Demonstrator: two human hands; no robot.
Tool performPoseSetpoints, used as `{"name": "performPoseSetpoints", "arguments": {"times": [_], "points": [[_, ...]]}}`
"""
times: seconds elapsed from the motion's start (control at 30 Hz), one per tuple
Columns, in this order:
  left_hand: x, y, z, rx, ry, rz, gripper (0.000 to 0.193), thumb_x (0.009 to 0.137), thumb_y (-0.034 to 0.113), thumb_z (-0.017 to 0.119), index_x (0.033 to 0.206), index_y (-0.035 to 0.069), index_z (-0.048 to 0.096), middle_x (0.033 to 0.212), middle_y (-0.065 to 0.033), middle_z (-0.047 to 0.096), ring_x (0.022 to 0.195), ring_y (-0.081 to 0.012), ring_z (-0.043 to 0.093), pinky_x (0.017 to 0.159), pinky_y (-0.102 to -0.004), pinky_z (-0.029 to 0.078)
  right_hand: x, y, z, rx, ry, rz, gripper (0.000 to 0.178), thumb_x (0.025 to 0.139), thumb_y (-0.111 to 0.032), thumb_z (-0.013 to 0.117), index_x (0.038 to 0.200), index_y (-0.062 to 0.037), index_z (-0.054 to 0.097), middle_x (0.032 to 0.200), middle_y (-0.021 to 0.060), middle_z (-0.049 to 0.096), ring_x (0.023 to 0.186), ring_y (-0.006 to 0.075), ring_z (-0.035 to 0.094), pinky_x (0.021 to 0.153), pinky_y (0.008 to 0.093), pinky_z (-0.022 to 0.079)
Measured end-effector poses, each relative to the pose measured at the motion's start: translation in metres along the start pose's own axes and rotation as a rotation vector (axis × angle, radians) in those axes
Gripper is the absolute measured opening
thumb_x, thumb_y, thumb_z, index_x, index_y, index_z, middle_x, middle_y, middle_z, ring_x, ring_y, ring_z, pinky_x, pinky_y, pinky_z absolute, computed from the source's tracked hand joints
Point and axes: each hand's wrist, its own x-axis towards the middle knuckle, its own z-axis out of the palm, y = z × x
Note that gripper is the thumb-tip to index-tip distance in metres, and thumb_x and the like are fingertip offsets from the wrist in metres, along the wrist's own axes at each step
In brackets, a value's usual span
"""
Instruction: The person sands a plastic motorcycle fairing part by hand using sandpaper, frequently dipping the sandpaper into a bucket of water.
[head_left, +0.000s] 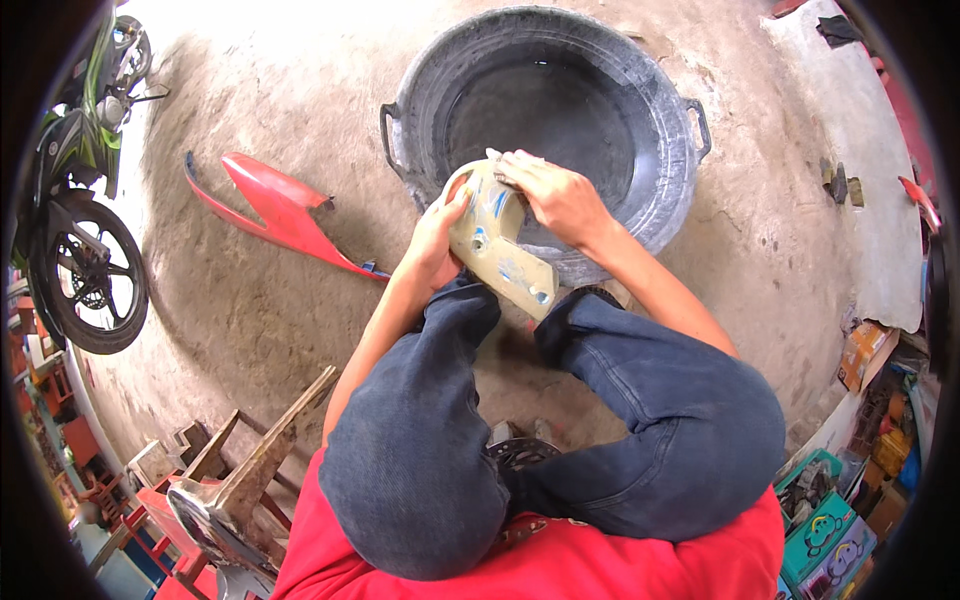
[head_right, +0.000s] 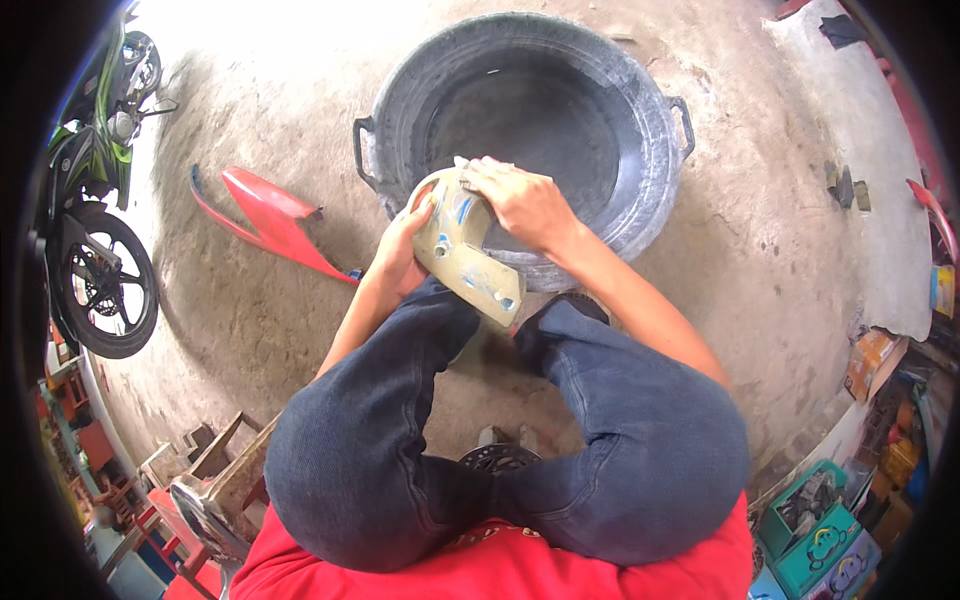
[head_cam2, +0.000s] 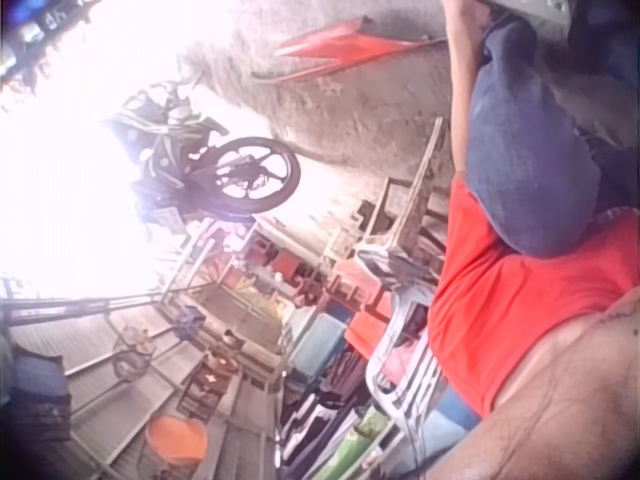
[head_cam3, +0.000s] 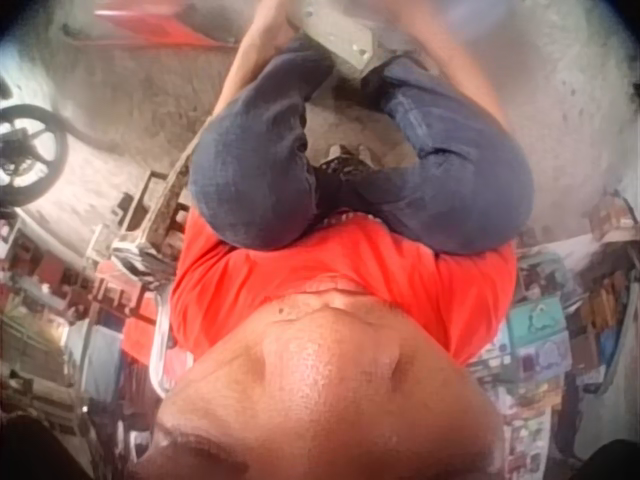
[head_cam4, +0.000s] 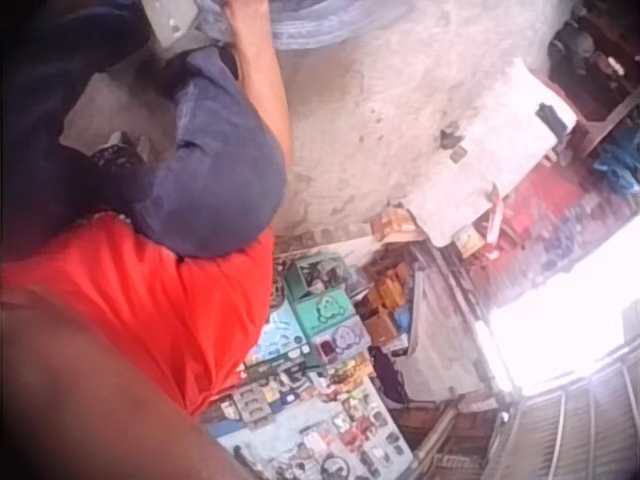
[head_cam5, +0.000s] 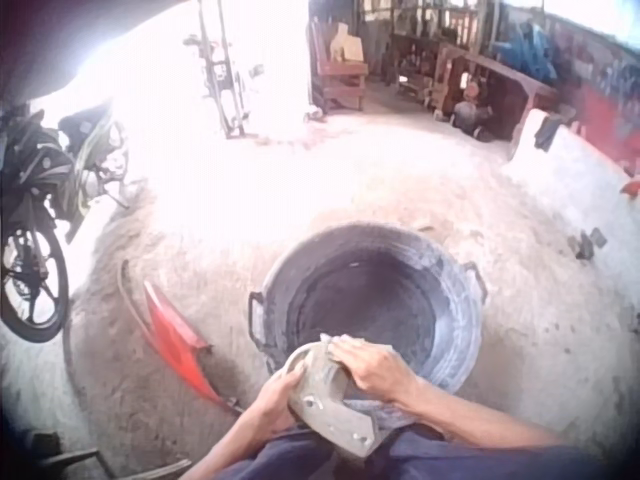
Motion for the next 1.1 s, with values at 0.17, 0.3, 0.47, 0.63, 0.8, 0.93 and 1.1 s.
{"name": "performPoseSetpoints", "arguments": {"times": [0.17, 0.3, 0.47, 0.63, 0.8, 0.93, 1.1], "points": [[-0.005, 0.002, -0.014, -0.014, 0.042, -0.035, 0.054, 0.108, 0.034, 0.058, 0.154, 0.009, 0.046, 0.148, -0.0088, 0.059, 0.132, -0.0236, 0.059, 0.110, -0.0431, 0.050, -0.002, -0.038, 0.004, 0.005, -0.034, -0.170, 0.041, 0.089, -0.012, 0.066, 0.129, -0.0079, 0.072, 0.126, 0.0128, 0.074, 0.120, 0.0293, 0.070, 0.107, 0.0449, 0.052], [0.001, -0.003, -0.001, -0.022, 0.021, -0.021, 0.053, 0.108, 0.036, 0.057, 0.153, 0.008, 0.047, 0.147, -0.0080, 0.059, 0.130, -0.0243, 0.060, 0.109, -0.0431, 0.050, 0.002, 0.004, 0.005, 0.022, -0.009, 0.016, 0.038, 0.090, -0.014, 0.064, 0.126, -0.0087, 0.073, 0.128, 0.0132, 0.073, 0.117, 0.0279, 0.071, 0.103, 0.0429, 0.055], [-0.003, -0.002, -0.017, -0.044, -0.022, -0.012, 0.057, 0.107, 0.037, 0.059, 0.155, 0.008, 0.045, 0.148, -0.0089, 0.058, 0.133, -0.0244, 0.058, 0.111, -0.0429, 0.049, -0.001, -0.041, -0.002, 0.014, -0.003, -0.235, 0.037, 0.088, -0.014, 0.065, 0.124, -0.0086, 0.073, 0.126, 0.0123, 0.074, 0.117, 0.0276, 0.072, 0.100, 0.0395, 0.057], [0.001, -0.004, -0.011, -0.010, 0.000, 0.010, 0.058, 0.107, 0.037, 0.059, 0.154, 0.007, 0.045, 0.148, -0.0100, 0.058, 0.133, -0.0240, 0.058, 0.111, -0.0424, 0.049, 0.000, -0.012, 0.005, -0.020, -0.023, -0.053, 0.037, 0.089, -0.014, 0.064, 0.124, -0.0071, 0.073, 0.128, 0.0123, 0.073, 0.118, 0.0284, 0.071, 0.101, 0.0416, 0.056], [-0.006, -0.004, -0.018, -0.042, -0.029, -0.036, 0.058, 0.107, 0.037, 0.059, 0.154, 0.007, 0.045, 0.149, -0.0088, 0.057, 0.132, -0.0232, 0.059, 0.110, -0.0435, 0.050, 0.002, -0.028, 0.000, 0.005, -0.038, -0.196, 0.034, 0.091, -0.015, 0.064, 0.123, -0.0093, 0.074, 0.124, 0.0126, 0.075, 0.118, 0.0277, 0.071, 0.100, 0.0407, 0.056], [0.001, 0.000, -0.010, -0.014, -0.005, -0.034, 0.058, 0.106, 0.039, 0.060, 0.154, 0.009, 0.046, 0.147, -0.0088, 0.059, 0.132, -0.0232, 0.059, 0.109, -0.0438, 0.051, 0.008, -0.012, 0.005, 0.002, 0.023, -0.055, 0.033, 0.091, -0.014, 0.064, 0.121, -0.0064, 0.073, 0.125, 0.0144, 0.074, 0.116, 0.0277, 0.072, 0.102, 0.0384, 0.056], [-0.003, 0.003, -0.016, -0.025, -0.002, -0.061, 0.058, 0.107, 0.041, 0.059, 0.154, 0.009, 0.046, 0.148, -0.0079, 0.058, 0.132, -0.0237, 0.059, 0.109, -0.0426, 0.050, 0.008, -0.033, -0.005, 0.073, -0.034, -0.186, 0.034, 0.090, -0.012, 0.063, 0.122, -0.0056, 0.073, 0.126, 0.0140, 0.074, 0.117, 0.0280, 0.071, 0.102, 0.0394, 0.056]]}}
